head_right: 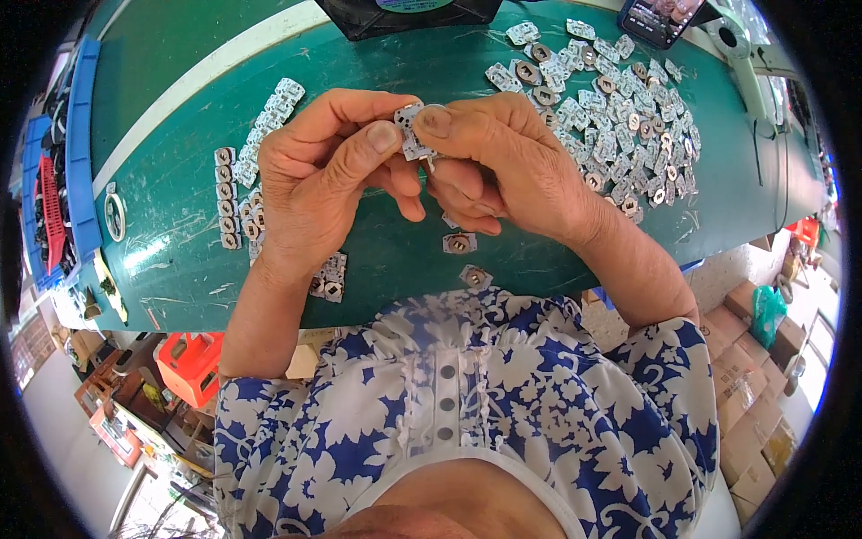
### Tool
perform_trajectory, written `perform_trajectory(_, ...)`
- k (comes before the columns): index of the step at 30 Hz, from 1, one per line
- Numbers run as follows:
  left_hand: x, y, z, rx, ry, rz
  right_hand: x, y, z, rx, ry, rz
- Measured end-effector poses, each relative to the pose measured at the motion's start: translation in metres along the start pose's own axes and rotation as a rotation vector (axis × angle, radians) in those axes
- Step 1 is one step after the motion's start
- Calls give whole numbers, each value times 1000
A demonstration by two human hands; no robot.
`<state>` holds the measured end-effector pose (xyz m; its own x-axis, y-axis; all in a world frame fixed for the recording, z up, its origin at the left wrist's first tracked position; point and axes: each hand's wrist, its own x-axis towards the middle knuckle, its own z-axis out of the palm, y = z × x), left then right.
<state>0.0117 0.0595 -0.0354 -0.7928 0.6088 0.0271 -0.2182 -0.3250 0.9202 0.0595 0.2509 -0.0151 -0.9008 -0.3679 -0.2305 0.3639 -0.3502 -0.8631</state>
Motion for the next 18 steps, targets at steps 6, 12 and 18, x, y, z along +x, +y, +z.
perform_trajectory(6,-1,-2,1,-38,44,-24,1,-1,3,-31,44,18)
perform_trajectory(12,1,-1,3,-72,90,-81,0,5,0,10,82,51)
perform_trajectory(18,-2,-11,2,216,139,162,4,6,0,77,137,26)
